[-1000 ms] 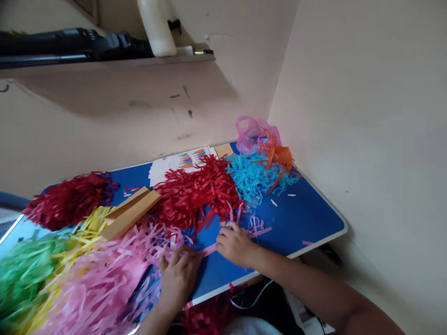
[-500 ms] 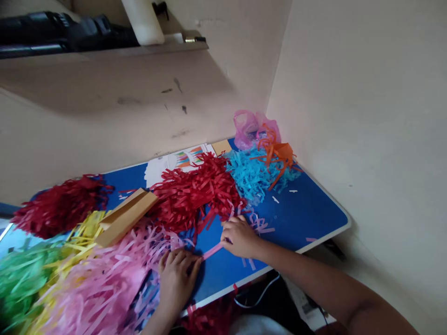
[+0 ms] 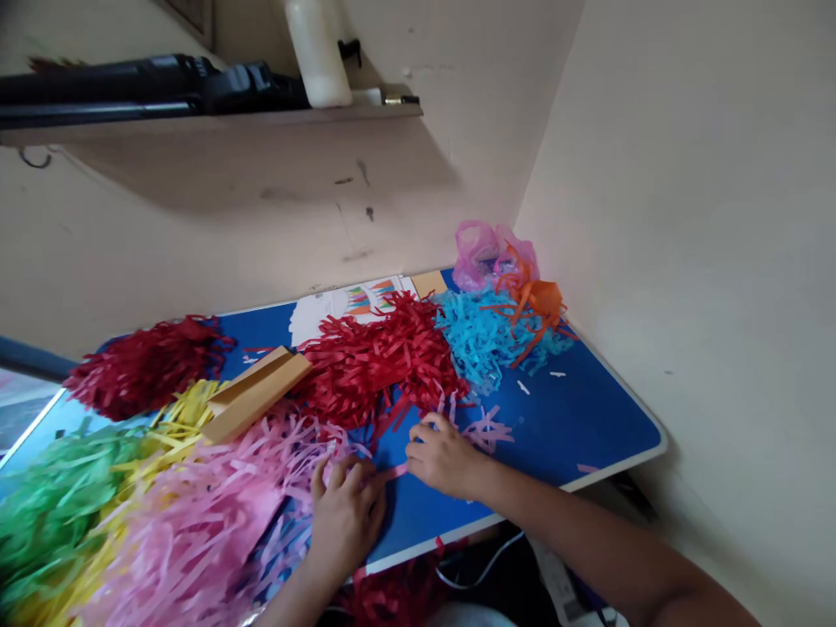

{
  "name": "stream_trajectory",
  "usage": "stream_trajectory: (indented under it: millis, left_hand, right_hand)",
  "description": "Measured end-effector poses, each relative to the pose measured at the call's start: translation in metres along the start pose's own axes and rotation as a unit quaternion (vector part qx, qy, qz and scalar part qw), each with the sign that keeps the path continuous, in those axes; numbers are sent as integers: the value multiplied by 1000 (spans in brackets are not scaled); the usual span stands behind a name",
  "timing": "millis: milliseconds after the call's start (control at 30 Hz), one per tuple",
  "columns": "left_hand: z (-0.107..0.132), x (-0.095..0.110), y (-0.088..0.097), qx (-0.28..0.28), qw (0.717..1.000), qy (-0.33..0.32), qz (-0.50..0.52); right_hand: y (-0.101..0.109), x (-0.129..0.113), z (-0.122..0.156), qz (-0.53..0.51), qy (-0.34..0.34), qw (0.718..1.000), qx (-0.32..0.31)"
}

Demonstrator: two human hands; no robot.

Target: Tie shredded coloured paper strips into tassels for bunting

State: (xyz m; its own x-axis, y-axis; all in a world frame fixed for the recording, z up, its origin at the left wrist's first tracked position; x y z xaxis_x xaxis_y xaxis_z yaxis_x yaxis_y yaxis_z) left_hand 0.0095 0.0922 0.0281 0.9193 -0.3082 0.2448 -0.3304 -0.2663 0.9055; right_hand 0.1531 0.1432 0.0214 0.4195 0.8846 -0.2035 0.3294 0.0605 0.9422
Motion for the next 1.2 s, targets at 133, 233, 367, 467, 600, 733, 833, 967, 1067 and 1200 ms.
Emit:
stream_trajectory:
  millis: [133, 233, 367, 467, 600, 733, 833, 967, 1067, 1200]
  left_hand:
    - [-3, 1, 0, 24, 1000, 7, 14]
    - [-3, 0, -3, 44, 999, -8, 4]
    - [6, -3, -8, 65, 997, -31, 4]
    - [15, -5, -10, 47, 998, -49, 13]
    - [18, -13, -6, 10, 999, -29, 19]
    - [11, -20, -3, -18, 998, 4, 67]
    - [8, -20, -4, -34, 996, 25, 81]
    - [4, -15, -4, -35, 998, 45, 40]
    - [-3, -8, -4, -56, 997, 56, -10]
    - [-6, -1, -2, -67, 996, 31, -56]
  right_hand:
    - [1, 5, -4, -40, -44, 998, -19]
    - [6, -1, -9, -40, -79, 996, -15]
    - [-2, -19, -9, 30, -42, 998, 24]
    - [-10, -19, 2, 33, -18, 997, 61]
    - [-6, 5, 19, -57, -67, 992, 91]
    - [-7, 27, 23, -154, -155, 975, 43]
    - [-7, 29, 20, -169, -172, 970, 17]
    - [-7, 25, 15, -145, -186, 972, -22]
    - [-7, 24, 8, -109, -215, 969, -57]
    - [1, 17, -4, -87, -191, 975, -68]
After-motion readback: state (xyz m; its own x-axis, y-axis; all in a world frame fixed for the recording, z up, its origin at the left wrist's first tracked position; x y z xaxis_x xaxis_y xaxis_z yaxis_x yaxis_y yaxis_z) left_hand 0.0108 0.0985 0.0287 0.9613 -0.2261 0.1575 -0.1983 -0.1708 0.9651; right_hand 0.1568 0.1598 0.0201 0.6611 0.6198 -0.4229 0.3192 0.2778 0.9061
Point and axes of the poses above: each hand's wrist, its own z-axis away from the middle knuckle, its own y-axis out of the back of the hand, x = y × z, the point moved 6 cm from there along -z, towards the middle knuckle, and after that the axes turned 4 degrees about -z, right-handed, at the moved point
